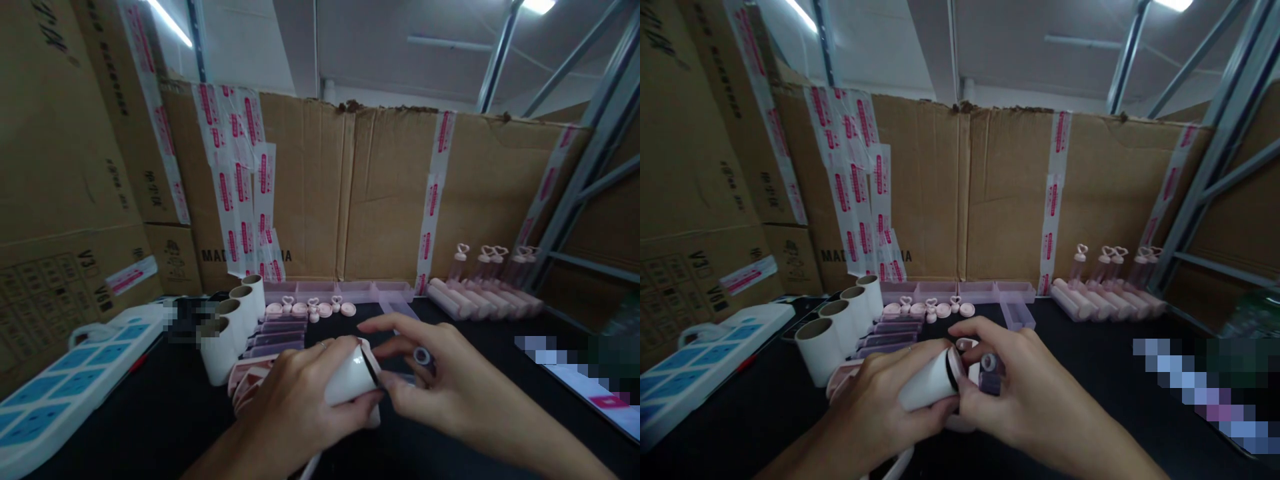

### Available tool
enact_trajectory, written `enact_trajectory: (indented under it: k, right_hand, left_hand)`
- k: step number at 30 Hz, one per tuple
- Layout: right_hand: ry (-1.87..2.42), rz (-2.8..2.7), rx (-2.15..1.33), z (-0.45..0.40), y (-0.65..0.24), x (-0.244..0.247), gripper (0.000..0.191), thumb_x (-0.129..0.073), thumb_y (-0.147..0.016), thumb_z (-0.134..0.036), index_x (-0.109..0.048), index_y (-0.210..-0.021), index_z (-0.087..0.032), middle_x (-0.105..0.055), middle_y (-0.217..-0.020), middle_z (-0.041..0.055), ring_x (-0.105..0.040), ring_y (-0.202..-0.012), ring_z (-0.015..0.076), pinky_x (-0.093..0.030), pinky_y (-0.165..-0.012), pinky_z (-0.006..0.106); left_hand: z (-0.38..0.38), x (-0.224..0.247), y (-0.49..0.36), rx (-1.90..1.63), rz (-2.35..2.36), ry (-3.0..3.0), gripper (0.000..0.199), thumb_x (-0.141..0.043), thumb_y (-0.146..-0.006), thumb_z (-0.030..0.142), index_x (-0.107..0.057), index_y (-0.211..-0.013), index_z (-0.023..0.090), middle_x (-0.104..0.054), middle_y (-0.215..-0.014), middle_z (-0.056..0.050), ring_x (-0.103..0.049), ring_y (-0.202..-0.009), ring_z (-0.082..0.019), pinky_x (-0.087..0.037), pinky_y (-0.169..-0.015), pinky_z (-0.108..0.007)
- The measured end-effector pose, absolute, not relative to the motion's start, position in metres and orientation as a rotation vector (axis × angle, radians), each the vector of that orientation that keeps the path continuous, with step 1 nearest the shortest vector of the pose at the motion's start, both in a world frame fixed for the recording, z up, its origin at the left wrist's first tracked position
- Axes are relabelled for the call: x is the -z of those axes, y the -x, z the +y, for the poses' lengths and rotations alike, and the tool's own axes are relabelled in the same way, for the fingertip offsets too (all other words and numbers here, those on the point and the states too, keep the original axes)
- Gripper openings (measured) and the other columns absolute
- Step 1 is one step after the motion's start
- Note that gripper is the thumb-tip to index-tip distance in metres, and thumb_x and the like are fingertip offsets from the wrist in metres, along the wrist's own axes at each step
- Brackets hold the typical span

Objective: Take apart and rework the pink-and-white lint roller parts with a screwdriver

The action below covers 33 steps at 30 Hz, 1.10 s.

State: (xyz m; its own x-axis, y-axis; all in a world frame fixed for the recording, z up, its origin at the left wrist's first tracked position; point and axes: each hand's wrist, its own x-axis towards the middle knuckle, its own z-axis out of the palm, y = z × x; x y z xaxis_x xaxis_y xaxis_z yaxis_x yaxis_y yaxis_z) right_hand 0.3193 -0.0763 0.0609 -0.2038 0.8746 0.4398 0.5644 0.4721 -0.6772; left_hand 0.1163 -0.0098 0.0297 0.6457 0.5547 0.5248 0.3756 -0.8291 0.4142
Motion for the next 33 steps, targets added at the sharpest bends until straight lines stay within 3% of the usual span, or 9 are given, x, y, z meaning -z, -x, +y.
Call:
enact_trajectory:
  k: [2,6,16,18,20,23,29,33]
  right_hand:
    - [1.219,-1.831,-0.566,-0.074,-0.321,-0.057,0.035,-0.058,-0.092,-0.022,-0.061,-0.127,-0.026,-0.070,-0.093,-0.0029,-0.063,-0.069,0.0137,-0.047,-0.051,0.016]
    - [1.162,-1.733,-0.679,-0.064,-0.317,-0.046,0.027,-0.051,-0.103,-0.034,-0.063,-0.122,-0.020,-0.065,-0.084,-0.0008,-0.055,-0.049,0.0105,-0.046,-0.039,0.014]
    - [1.350,-1.786,-0.405,-0.029,-0.322,-0.048,0.021,-0.049,-0.107,-0.031,-0.060,-0.115,-0.015,-0.065,-0.084,0.0003,-0.054,-0.045,0.0101,-0.041,-0.036,0.017]
    - [1.419,-1.850,-0.303,-0.007,-0.334,-0.052,0.017,-0.055,-0.105,-0.026,-0.065,-0.098,-0.014,-0.062,-0.079,0.0006,-0.058,-0.057,0.0129,-0.044,-0.045,0.019]
    - [1.471,-1.937,-0.242,0.018,-0.344,-0.052,0.016,-0.064,-0.101,-0.020,-0.068,-0.087,-0.014,-0.062,-0.077,0.0006,-0.062,-0.074,0.0165,-0.052,-0.065,0.024]
    - [1.582,-2.060,-0.223,0.053,-0.349,-0.040,0.019,-0.069,-0.102,-0.027,-0.067,-0.091,-0.012,-0.063,-0.084,0.0015,-0.064,-0.078,0.0185,-0.056,-0.076,0.033]
    - [1.730,-2.150,-0.178,0.087,-0.329,-0.006,0.019,-0.068,-0.103,-0.030,-0.065,-0.108,-0.012,-0.064,-0.104,0.0066,-0.065,-0.091,0.0216,-0.058,-0.082,0.038]
    - [1.729,-2.155,-0.131,0.091,-0.322,0.001,0.020,-0.065,-0.105,-0.032,-0.065,-0.112,-0.012,-0.063,-0.108,0.0076,-0.065,-0.096,0.0231,-0.058,-0.085,0.040]
  left_hand:
    - [-0.010,-0.032,-0.118,-0.973,0.791,-2.540,0.034,-0.071,-0.079,0.022,-0.064,-0.112,0.028,-0.073,-0.097,0.005,-0.072,-0.086,-0.021,-0.052,-0.071,-0.032]
    - [-0.008,-0.034,-0.119,-0.946,0.879,-2.532,0.030,-0.070,-0.079,0.024,-0.066,-0.109,0.027,-0.073,-0.095,0.003,-0.073,-0.086,-0.024,-0.054,-0.071,-0.035]
    - [-0.001,-0.032,-0.114,-1.172,0.976,-2.526,0.031,-0.068,-0.086,0.035,-0.062,-0.115,0.026,-0.074,-0.098,-0.001,-0.072,-0.086,-0.023,-0.052,-0.071,-0.032]
    - [0.001,-0.039,-0.110,-1.306,1.035,-2.400,0.029,-0.065,-0.089,0.037,-0.062,-0.115,0.025,-0.073,-0.099,-0.001,-0.070,-0.088,-0.022,-0.052,-0.075,-0.032]
    - [0.003,-0.047,-0.106,-1.423,1.078,-2.231,0.025,-0.063,-0.091,0.039,-0.062,-0.110,0.023,-0.072,-0.095,-0.001,-0.069,-0.087,-0.020,-0.051,-0.078,-0.030]
    - [0.005,-0.056,-0.102,-1.563,1.072,-2.025,0.025,-0.062,-0.091,0.043,-0.063,-0.101,0.020,-0.069,-0.088,-0.001,-0.067,-0.084,-0.020,-0.052,-0.073,-0.028]
    - [0.008,-0.061,-0.099,-1.611,1.019,-1.828,0.027,-0.064,-0.089,0.046,-0.062,-0.097,0.019,-0.066,-0.076,-0.001,-0.065,-0.070,-0.020,-0.048,-0.054,-0.024]
    - [0.008,-0.060,-0.098,-1.607,1.010,-1.790,0.027,-0.063,-0.089,0.045,-0.061,-0.098,0.020,-0.063,-0.067,0.001,-0.061,-0.059,-0.017,-0.046,-0.050,-0.024]
